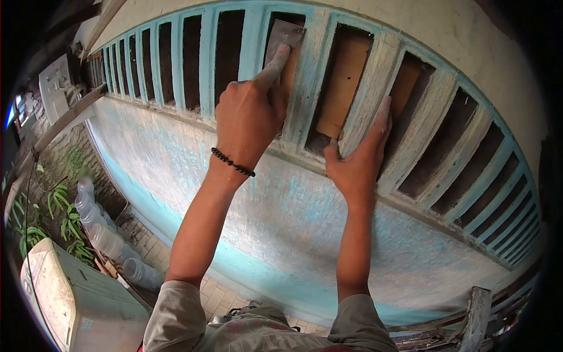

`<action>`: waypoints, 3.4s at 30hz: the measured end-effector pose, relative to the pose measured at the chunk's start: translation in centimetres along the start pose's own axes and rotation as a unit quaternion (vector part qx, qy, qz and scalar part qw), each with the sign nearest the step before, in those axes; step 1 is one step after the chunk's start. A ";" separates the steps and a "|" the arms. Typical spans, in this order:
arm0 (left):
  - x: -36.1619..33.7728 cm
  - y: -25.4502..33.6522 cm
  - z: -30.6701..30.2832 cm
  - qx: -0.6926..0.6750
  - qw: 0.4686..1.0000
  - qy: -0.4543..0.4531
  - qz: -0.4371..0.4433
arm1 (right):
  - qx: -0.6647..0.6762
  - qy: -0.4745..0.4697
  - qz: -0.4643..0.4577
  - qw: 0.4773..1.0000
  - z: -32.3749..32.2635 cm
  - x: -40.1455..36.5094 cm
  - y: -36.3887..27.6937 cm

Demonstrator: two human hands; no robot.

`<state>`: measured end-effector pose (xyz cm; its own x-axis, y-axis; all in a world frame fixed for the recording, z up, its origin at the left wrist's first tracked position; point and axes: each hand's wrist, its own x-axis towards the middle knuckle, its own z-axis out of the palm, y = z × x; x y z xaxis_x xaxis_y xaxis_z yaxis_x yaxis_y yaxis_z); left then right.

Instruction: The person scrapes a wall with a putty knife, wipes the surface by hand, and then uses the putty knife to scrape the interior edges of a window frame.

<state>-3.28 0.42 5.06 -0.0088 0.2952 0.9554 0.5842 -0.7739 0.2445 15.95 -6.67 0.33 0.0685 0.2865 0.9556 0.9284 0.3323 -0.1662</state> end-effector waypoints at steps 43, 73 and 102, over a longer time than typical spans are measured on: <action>1.4 0.8 -0.1 -0.022 1.000 0.009 0.007 | 0.011 0.007 0.000 1.000 0.2 0.0 0.0; 1.2 0.4 0.8 0.035 0.998 0.038 0.029 | -0.009 0.006 0.019 1.000 0.2 0.0 -0.6; 2.1 0.5 2.2 -0.091 0.994 0.050 0.045 | 0.021 0.000 0.000 1.000 0.0 0.0 0.0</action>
<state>-1.21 1.90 6.77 -0.0495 0.1695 0.9843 0.4292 -0.8863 0.1742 15.91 -6.66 0.38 0.0678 0.2857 0.9559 0.9123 0.3701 -0.1753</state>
